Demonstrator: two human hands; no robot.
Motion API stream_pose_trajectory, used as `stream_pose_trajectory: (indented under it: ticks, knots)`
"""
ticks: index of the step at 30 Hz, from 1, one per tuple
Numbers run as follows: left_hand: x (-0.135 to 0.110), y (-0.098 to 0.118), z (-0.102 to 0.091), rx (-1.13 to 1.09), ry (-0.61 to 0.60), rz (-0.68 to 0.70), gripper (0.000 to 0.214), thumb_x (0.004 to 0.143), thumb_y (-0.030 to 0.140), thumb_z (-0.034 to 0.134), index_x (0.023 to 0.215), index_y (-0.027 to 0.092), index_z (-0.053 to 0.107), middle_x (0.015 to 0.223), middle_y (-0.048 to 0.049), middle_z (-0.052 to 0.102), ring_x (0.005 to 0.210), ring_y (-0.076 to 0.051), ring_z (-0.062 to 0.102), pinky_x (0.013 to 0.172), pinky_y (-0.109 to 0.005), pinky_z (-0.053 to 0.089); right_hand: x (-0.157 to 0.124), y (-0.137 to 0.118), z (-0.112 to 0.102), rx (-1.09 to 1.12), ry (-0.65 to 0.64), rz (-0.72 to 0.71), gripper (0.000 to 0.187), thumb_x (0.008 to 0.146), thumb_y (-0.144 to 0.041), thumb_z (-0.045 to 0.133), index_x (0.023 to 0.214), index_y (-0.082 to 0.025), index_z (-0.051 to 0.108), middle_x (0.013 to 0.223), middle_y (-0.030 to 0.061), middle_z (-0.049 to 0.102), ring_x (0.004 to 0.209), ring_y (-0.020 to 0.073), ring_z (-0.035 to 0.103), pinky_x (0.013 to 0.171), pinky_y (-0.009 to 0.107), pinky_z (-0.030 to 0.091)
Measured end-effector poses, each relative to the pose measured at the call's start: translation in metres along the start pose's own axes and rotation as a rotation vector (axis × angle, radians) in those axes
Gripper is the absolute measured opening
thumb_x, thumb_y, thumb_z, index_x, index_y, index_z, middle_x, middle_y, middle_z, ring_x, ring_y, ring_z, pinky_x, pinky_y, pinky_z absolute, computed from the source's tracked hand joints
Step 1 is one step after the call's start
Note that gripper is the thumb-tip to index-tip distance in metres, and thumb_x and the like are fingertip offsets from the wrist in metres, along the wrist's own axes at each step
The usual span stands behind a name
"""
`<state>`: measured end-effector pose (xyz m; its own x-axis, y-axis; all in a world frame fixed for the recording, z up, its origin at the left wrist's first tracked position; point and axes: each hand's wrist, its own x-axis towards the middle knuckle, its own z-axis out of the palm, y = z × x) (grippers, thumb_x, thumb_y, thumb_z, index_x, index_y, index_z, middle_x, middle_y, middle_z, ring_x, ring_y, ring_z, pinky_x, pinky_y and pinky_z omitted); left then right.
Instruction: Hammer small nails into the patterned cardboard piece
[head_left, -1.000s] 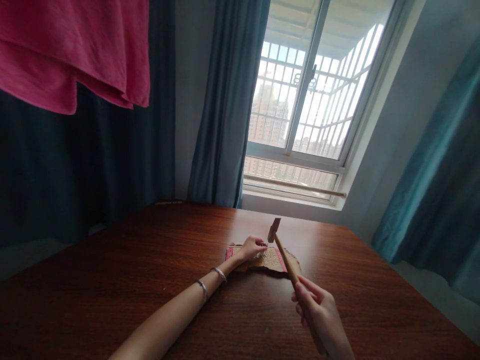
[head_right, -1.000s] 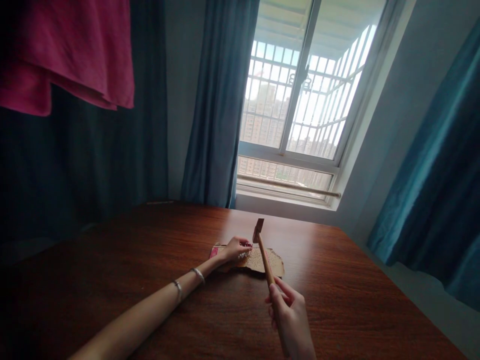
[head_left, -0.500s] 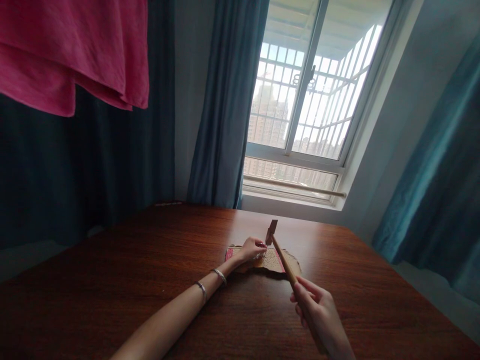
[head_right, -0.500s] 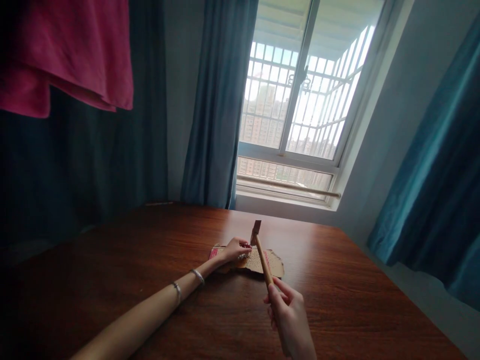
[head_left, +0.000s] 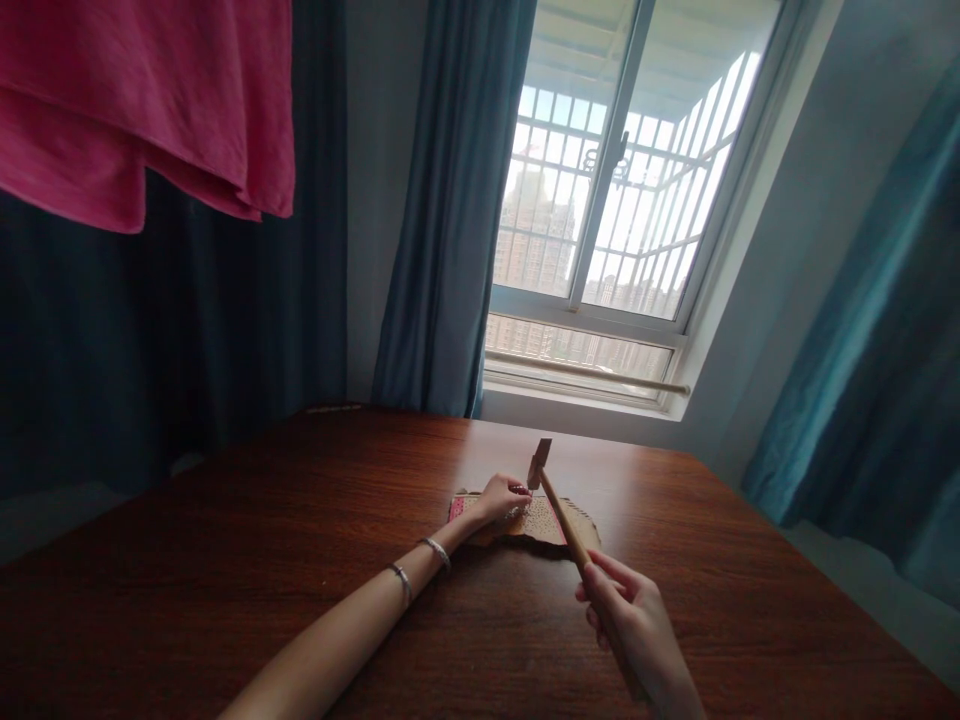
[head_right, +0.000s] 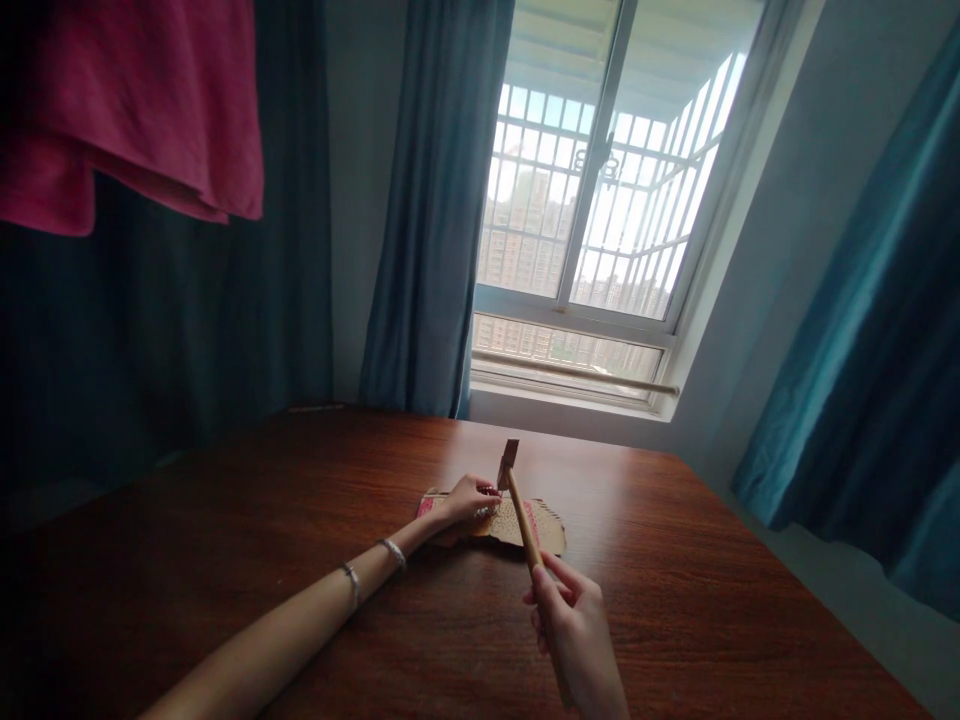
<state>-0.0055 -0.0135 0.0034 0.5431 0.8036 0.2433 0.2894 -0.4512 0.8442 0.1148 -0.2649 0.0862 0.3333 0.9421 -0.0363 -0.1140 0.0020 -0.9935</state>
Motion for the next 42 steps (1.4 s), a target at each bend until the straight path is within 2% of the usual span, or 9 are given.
stream_pose_trajectory:
  ticks: [11,16,18,20,23,26,31,36,42]
  knots:
    - [-0.002,0.003,-0.002,-0.004,-0.002,-0.001,0.032,0.063,0.037,0.061,0.072,0.008,0.068,0.066,-0.0037,0.064,0.064,-0.015,0.053,0.056,-0.022,0.035,-0.002,0.002,-0.001,0.002,0.003,-0.015,0.065,0.057,-0.052,0.070,0.104,-0.009,0.062,0.057,0.0028,0.060,0.040,0.0095,0.048,0.032,0.019,0.034]
    - [-0.001,0.000,-0.001,0.035,0.004,0.014,0.026,0.062,0.033,0.059,0.068,0.008,0.067,0.062,-0.0021,0.062,0.062,-0.015,0.052,0.053,-0.021,0.033,0.014,0.007,-0.013,-0.071,0.067,-0.063,0.067,0.058,-0.049,0.069,0.109,-0.008,0.060,0.058,0.0032,0.062,0.040,0.0099,0.047,0.034,0.020,0.033]
    - [-0.001,0.000,-0.001,0.038,0.003,0.022,0.026,0.062,0.032,0.058,0.068,0.008,0.067,0.062,-0.0021,0.062,0.061,-0.015,0.052,0.052,-0.021,0.033,0.028,0.010,-0.023,-0.182,0.106,-0.104,0.066,0.060,-0.047,0.068,0.111,-0.007,0.058,0.058,0.0031,0.063,0.041,0.0110,0.048,0.035,0.021,0.033]
    - [-0.001,0.001,-0.002,0.035,0.003,0.026,0.026,0.062,0.031,0.058,0.069,0.008,0.067,0.063,-0.0022,0.062,0.061,-0.014,0.052,0.052,-0.020,0.033,0.047,0.013,-0.035,-0.384,0.167,-0.158,0.059,0.062,-0.046,0.066,0.107,-0.009,0.062,0.057,0.0036,0.064,0.045,0.0144,0.053,0.039,0.023,0.037]
    - [-0.003,0.004,-0.003,0.030,0.005,0.016,0.026,0.062,0.031,0.058,0.070,0.008,0.068,0.064,-0.0029,0.064,0.062,-0.015,0.053,0.053,-0.020,0.034,0.075,0.019,-0.053,-0.791,0.270,-0.229,0.043,0.065,-0.041,0.062,0.099,-0.014,0.068,0.070,0.0085,0.069,0.065,0.0215,0.063,0.058,0.028,0.046]
    - [-0.003,0.006,-0.003,0.026,0.004,-0.006,0.028,0.061,0.031,0.058,0.072,0.008,0.069,0.067,-0.0038,0.065,0.064,-0.015,0.054,0.054,-0.021,0.035,0.095,0.024,-0.066,-1.062,0.302,-0.192,0.039,0.071,-0.037,0.055,0.103,-0.018,0.066,0.087,0.0112,0.070,0.084,0.0240,0.064,0.075,0.029,0.045]
    - [-0.002,0.003,-0.003,0.016,-0.011,0.014,0.029,0.061,0.031,0.058,0.076,0.009,0.070,0.071,-0.0047,0.067,0.067,-0.016,0.056,0.056,-0.021,0.037,0.110,0.028,-0.072,-1.273,0.294,-0.156,0.039,0.075,-0.038,0.049,0.108,-0.022,0.063,0.097,0.0114,0.068,0.092,0.0238,0.062,0.078,0.029,0.044]
    - [-0.001,-0.001,-0.003,0.029,-0.022,0.022,0.029,0.063,0.031,0.058,0.079,0.009,0.069,0.073,-0.0040,0.067,0.070,-0.017,0.058,0.059,-0.021,0.039,0.113,0.036,-0.070,-1.434,0.298,-0.154,0.037,0.080,-0.038,0.043,0.108,-0.024,0.062,0.095,0.0130,0.068,0.088,0.0268,0.063,0.071,0.034,0.046]
    - [-0.001,0.002,-0.007,-0.026,-0.053,0.060,0.032,0.063,0.031,0.061,0.086,0.010,0.068,0.081,-0.0057,0.068,0.076,-0.018,0.059,0.066,-0.023,0.042,0.113,0.041,-0.069,-1.541,0.323,-0.126,0.036,0.083,-0.036,0.041,0.112,-0.025,0.059,0.095,0.0126,0.067,0.087,0.0264,0.063,0.071,0.035,0.046]
